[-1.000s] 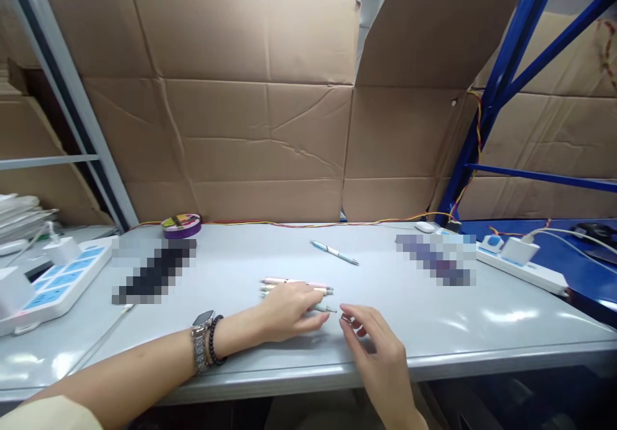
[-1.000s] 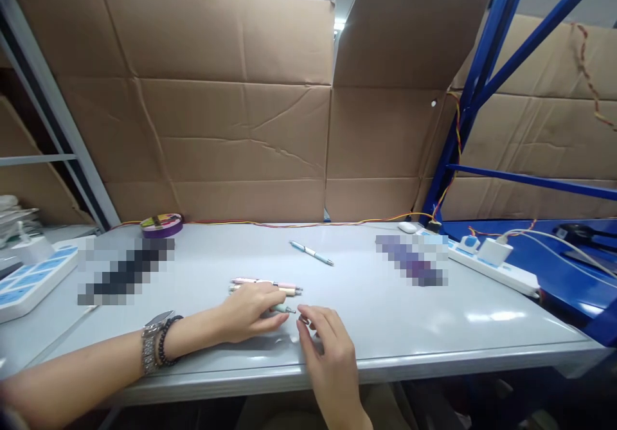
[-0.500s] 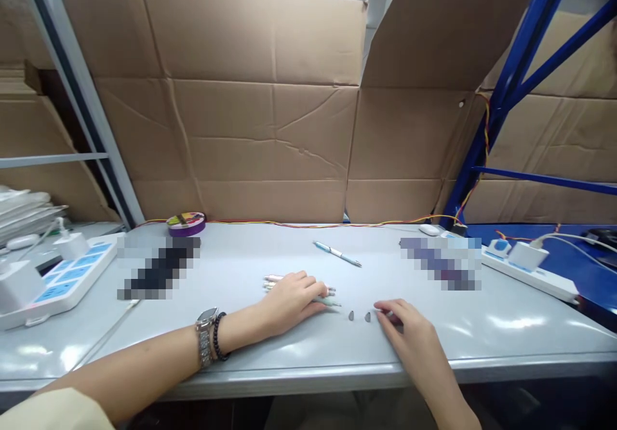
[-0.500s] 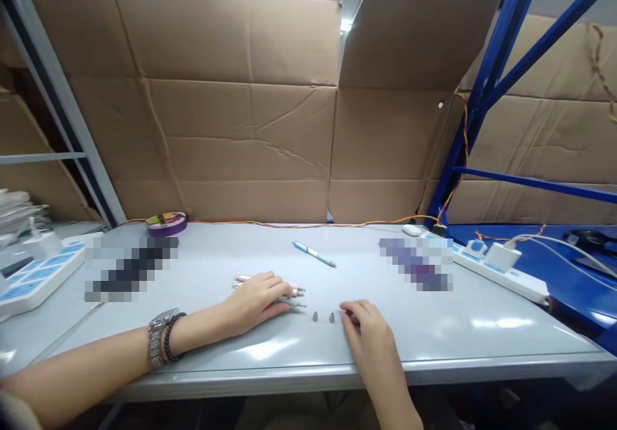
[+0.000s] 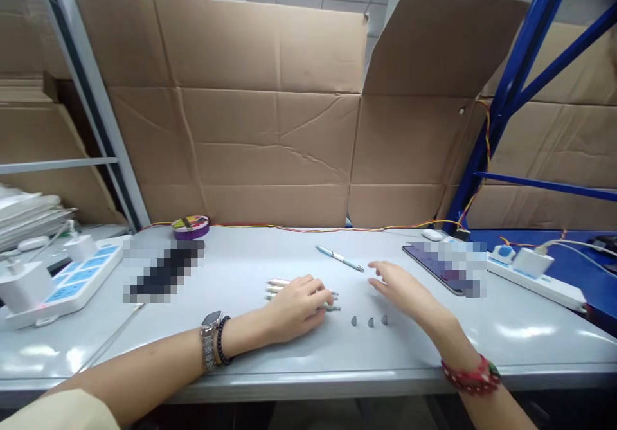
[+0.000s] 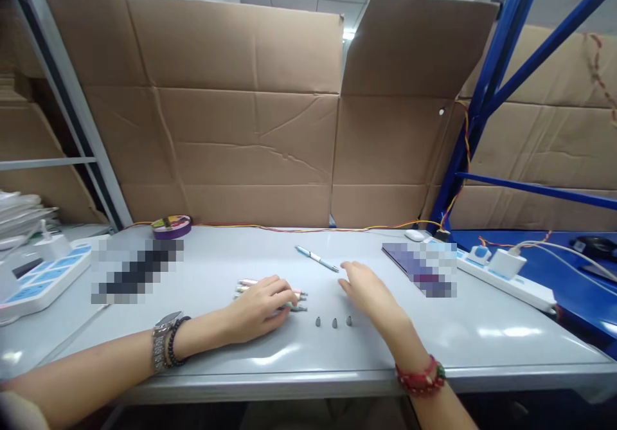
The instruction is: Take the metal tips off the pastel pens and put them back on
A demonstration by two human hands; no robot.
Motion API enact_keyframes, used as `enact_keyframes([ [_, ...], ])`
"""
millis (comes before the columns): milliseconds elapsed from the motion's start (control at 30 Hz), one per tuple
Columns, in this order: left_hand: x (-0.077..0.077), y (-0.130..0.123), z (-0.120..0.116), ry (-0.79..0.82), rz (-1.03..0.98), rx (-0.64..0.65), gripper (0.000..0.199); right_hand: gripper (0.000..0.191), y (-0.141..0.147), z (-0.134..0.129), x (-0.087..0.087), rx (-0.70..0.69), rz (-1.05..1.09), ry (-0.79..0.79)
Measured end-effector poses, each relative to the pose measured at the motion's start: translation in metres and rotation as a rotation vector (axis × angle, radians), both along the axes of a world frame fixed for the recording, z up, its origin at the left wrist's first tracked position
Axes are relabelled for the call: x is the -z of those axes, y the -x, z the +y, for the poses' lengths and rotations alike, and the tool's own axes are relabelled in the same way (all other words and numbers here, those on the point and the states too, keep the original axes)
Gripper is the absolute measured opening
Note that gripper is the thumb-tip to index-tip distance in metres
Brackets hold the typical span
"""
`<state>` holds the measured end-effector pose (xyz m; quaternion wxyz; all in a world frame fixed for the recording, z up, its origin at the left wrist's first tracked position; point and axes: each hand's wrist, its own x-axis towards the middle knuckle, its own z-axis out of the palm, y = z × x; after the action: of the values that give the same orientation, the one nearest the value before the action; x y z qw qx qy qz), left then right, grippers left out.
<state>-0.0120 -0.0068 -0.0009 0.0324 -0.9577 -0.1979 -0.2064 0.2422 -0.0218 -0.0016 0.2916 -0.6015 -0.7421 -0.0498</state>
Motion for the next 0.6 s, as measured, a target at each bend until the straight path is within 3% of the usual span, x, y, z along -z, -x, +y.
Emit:
enact_keyframes([
  [133,-0.002,0.0,-0.002,-0.07,0.062,0.123,0.01,0.03,0.011,0.042,-0.002,-0.022,-0.06,0.022],
  [267,-0.001,0.0,-0.005,-0.16,0.134,0.198,0.008,0.035,0.007,0.047,-0.007,-0.01,-0.056,-0.02],
  [367,-0.001,0.0,-0.007,-0.179,0.075,0.176,0.01,0.037,0.0,0.03,-0.019,0.043,-0.026,-0.107],
  [467,-0.001,0.001,-0.01,-0.164,-0.106,0.066,0.014,0.037,0.005,-0.001,-0.03,0.12,0.032,-0.211],
  [600,-0.003,0.004,-0.014,-0.177,-0.259,-0.039,0.026,0.03,0.032,-0.052,-0.026,0.108,0.185,-0.369],
])
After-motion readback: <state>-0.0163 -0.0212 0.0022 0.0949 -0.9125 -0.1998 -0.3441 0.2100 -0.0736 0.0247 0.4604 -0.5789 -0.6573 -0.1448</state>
